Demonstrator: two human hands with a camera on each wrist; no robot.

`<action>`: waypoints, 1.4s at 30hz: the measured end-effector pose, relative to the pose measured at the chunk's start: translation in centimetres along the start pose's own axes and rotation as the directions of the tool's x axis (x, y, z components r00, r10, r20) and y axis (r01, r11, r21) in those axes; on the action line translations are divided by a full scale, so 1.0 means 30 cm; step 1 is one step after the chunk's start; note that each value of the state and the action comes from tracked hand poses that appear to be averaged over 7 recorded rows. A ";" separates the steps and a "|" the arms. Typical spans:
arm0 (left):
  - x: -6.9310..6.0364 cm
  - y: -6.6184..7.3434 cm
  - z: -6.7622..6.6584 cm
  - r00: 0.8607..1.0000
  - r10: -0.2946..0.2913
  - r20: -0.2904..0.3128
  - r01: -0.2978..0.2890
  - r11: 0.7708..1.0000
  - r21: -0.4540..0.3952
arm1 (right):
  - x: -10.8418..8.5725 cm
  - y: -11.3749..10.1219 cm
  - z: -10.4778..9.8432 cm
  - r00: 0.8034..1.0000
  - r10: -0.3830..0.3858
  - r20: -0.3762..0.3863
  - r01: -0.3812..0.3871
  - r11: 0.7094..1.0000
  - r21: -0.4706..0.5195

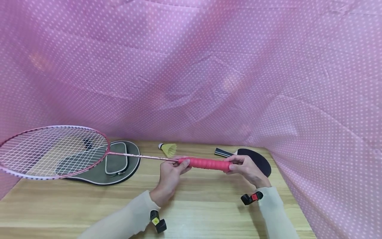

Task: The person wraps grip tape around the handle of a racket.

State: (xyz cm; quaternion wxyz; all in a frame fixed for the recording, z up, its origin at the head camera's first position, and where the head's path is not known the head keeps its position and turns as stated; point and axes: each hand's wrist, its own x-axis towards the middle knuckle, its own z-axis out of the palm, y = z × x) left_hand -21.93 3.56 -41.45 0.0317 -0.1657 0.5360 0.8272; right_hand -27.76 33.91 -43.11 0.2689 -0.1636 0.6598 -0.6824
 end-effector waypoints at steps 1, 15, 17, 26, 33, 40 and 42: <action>-0.005 -0.002 0.003 1.000 -0.001 -0.008 0.001 1.000 -0.005 | -0.001 -0.005 -0.001 1.000 0.007 0.004 -0.007 1.000 -0.002; -0.069 -0.020 0.002 0.999 0.009 -0.048 -0.010 0.999 -0.031 | -0.015 0.001 0.025 0.996 -0.025 -0.086 0.015 0.992 -0.122; -0.057 -0.015 -0.010 0.998 0.002 -0.057 -0.005 0.998 -0.056 | -0.006 0.003 0.043 0.992 -0.024 -0.125 0.004 0.988 -0.157; -0.043 0.042 -0.102 0.998 -0.041 0.040 0.041 0.999 -0.007 | 0.012 -0.019 0.094 0.999 0.030 0.039 -0.021 0.976 -0.215; -0.116 0.083 -0.188 0.965 -0.107 0.238 0.078 0.989 0.128 | 0.004 -0.064 0.218 0.866 0.205 0.456 -0.077 0.956 -0.283; -0.178 0.122 -0.257 0.922 -0.141 0.359 0.038 0.960 0.279 | 0.006 -0.087 0.393 0.714 0.314 0.626 -0.091 0.928 -0.362; -0.183 0.133 -0.271 0.916 -0.127 0.381 0.003 0.950 0.311 | 0.005 -0.088 0.437 0.704 0.335 0.626 -0.105 0.921 -0.375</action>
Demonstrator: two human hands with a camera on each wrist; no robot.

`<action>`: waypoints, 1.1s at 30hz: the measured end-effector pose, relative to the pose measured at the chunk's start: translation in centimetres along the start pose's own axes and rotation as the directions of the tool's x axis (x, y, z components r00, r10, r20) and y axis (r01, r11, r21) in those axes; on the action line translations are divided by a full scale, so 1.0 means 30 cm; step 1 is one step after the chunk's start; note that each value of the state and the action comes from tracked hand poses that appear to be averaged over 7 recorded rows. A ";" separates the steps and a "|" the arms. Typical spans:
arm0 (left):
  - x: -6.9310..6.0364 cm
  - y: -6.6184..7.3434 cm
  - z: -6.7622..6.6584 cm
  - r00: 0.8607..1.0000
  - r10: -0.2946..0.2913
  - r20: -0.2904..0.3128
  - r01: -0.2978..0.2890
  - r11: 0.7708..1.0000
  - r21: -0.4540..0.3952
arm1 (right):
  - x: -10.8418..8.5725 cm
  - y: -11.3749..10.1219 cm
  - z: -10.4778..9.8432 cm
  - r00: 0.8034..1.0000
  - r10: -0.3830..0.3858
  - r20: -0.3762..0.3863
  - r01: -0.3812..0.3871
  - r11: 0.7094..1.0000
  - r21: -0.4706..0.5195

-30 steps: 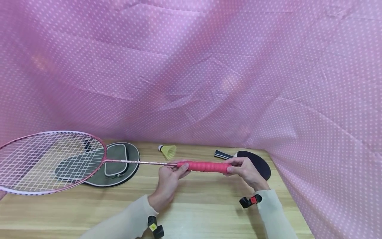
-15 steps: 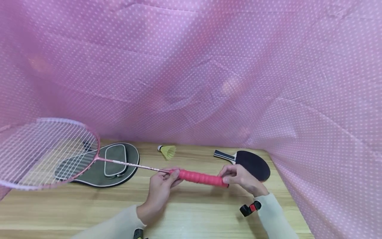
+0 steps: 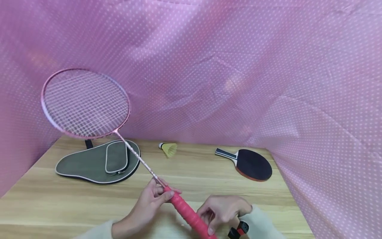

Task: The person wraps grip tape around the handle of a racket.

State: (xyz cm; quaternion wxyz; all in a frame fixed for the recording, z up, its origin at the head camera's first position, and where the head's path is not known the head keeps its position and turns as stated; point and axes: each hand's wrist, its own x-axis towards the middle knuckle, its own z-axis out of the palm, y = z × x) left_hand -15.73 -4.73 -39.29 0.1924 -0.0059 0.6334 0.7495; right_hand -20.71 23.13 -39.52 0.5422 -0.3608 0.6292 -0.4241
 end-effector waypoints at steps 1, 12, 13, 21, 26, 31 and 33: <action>-0.004 0.004 -0.004 1.000 0.007 0.001 -0.007 1.000 0.015 | 0.012 -0.008 0.015 1.000 0.005 -0.006 -0.005 1.000 -0.004; -0.040 0.036 -0.026 0.993 0.111 -0.029 -0.105 0.980 0.166 | 0.145 -0.034 0.168 0.987 -0.101 -0.128 0.082 0.986 -0.146; -0.042 0.041 -0.029 0.992 0.124 -0.011 -0.120 0.974 0.193 | 0.153 -0.037 0.172 0.985 -0.105 -0.135 0.087 0.988 -0.131; -0.068 0.081 -0.037 0.985 0.124 0.117 -0.153 0.946 0.285 | 0.118 -0.105 0.063 0.898 -0.177 -0.402 0.203 0.979 0.022; -0.075 0.117 -0.066 0.983 0.059 0.173 -0.121 0.919 0.376 | 0.015 -0.124 -0.072 0.631 -0.177 -0.756 0.371 0.924 0.093; -0.082 0.148 -0.136 0.977 0.022 0.211 -0.135 0.831 0.539 | -0.106 -0.102 -0.189 0.308 -0.188 -0.932 0.723 0.683 0.101; -0.084 0.154 -0.162 0.972 0.003 0.237 -0.148 0.791 0.593 | -0.148 -0.091 -0.224 0.192 -0.146 -0.971 0.802 0.593 0.069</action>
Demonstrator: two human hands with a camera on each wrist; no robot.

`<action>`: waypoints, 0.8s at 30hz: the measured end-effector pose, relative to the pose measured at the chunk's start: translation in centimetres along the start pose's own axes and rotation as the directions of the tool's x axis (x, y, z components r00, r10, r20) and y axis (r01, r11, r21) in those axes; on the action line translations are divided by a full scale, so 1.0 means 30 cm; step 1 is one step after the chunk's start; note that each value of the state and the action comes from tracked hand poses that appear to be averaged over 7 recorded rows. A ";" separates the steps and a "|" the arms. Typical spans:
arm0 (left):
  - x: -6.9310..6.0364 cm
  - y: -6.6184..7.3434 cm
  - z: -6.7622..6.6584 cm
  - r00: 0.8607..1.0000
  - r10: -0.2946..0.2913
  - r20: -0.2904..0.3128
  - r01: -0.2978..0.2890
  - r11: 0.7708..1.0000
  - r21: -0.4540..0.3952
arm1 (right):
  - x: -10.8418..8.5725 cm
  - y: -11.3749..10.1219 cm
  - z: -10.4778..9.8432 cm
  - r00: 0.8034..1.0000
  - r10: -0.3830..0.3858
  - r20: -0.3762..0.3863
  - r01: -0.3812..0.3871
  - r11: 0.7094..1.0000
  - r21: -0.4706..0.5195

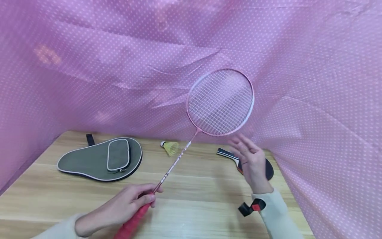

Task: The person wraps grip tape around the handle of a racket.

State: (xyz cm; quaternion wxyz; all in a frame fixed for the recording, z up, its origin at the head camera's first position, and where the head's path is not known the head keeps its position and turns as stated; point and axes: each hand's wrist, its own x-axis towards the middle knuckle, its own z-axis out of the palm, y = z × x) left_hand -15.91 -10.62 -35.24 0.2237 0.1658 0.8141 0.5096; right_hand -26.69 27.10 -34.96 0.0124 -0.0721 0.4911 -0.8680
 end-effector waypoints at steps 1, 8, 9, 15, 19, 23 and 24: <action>-0.003 -0.005 -0.008 1.000 -0.002 0.019 0.001 1.000 0.026 | 0.009 -0.012 -0.018 0.998 -0.022 -0.060 0.024 0.999 0.030; -0.023 -0.038 -0.031 0.992 0.001 0.123 -0.017 0.991 0.129 | 0.049 -0.085 -0.129 0.926 -0.056 -0.373 0.108 0.987 0.121; -0.026 -0.042 -0.036 0.991 -0.002 0.136 -0.017 0.990 0.142 | 0.052 -0.096 -0.144 0.915 -0.057 -0.400 0.110 0.988 0.111; -0.047 -0.081 -0.076 0.982 -0.001 0.190 -0.050 0.963 0.264 | 0.051 -0.156 -0.235 0.906 -0.025 -0.423 0.034 0.999 0.015; -0.054 -0.116 -0.093 0.978 -0.002 0.208 -0.067 0.943 0.325 | 0.041 -0.158 -0.273 0.932 0.023 -0.361 -0.066 0.992 -0.107; -0.056 -0.146 -0.101 0.976 -0.002 0.219 -0.076 0.936 0.343 | 0.035 -0.136 -0.293 0.941 0.017 -0.337 -0.117 0.953 -0.281; -0.057 -0.152 -0.104 0.975 0.001 0.221 -0.079 0.936 0.343 | 0.034 -0.131 -0.297 0.942 0.012 -0.335 -0.121 0.944 -0.307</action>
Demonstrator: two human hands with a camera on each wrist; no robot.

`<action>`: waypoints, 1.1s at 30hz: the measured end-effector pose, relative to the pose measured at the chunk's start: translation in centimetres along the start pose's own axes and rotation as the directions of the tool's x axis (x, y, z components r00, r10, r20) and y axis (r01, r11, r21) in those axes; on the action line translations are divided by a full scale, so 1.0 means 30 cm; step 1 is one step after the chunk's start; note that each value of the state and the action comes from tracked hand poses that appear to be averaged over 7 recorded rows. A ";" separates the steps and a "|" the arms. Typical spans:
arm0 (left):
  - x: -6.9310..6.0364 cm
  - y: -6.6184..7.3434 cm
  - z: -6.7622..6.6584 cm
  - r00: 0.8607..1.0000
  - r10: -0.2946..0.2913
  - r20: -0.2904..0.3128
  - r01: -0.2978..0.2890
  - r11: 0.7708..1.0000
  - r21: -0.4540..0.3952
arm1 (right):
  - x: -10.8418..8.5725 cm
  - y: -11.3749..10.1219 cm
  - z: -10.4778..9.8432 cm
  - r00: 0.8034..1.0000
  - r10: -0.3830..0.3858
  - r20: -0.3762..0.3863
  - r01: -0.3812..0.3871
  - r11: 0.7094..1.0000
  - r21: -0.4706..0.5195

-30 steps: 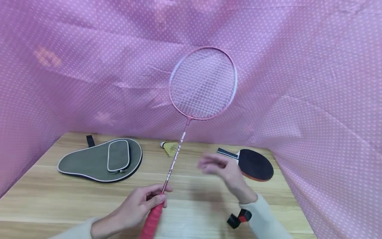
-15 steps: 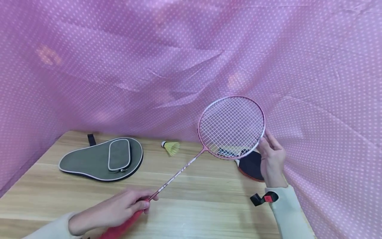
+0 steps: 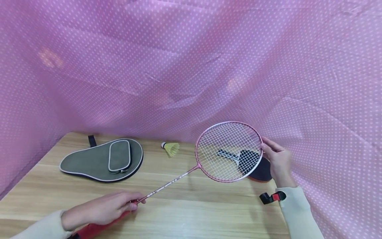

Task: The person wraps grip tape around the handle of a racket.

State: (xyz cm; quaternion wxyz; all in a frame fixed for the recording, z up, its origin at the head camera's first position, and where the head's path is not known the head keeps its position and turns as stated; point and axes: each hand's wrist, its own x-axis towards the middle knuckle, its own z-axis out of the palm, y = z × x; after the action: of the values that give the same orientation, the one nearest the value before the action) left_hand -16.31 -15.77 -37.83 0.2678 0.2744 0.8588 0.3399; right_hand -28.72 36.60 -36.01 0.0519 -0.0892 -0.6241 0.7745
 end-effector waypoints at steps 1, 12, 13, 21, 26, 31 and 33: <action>-0.002 -0.005 0.001 1.000 0.003 -0.001 -0.003 1.000 0.004 | 0.001 0.007 -0.003 1.000 -0.006 0.007 0.006 1.000 -0.021; -0.033 -0.083 -0.036 0.995 -0.091 -0.052 0.084 0.990 -0.117 | -0.016 0.059 -0.032 0.999 0.040 0.022 -0.037 0.991 -0.131; -0.035 -0.091 -0.042 0.991 -0.109 -0.077 0.099 0.987 -0.128 | -0.027 0.064 -0.042 0.999 0.046 0.027 -0.042 0.990 -0.133; -0.068 -0.122 -0.036 0.887 -0.191 -0.419 0.215 0.977 0.009 | -0.137 0.091 -0.123 0.983 0.063 0.173 -0.006 0.949 -0.314; -0.104 -0.125 0.000 0.850 -0.196 -0.489 0.247 0.968 0.040 | -0.218 0.097 -0.159 0.972 0.196 0.131 -0.077 0.788 -0.611; -0.128 -0.124 0.039 0.840 -0.220 -0.496 0.264 0.964 0.018 | -0.274 0.107 -0.167 0.957 0.291 -0.017 -0.195 0.597 -0.778; -0.132 -0.124 0.058 0.836 -0.236 -0.495 0.282 0.959 0.019 | -0.294 0.120 -0.169 0.949 0.307 -0.072 -0.235 0.538 -0.810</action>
State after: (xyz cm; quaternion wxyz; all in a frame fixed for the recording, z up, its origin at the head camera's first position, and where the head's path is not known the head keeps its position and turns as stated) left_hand -13.46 -19.89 -40.57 0.0730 0.0729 0.9421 0.3191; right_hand -18.96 38.98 -39.91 -0.1395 -0.1677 -0.8875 0.4058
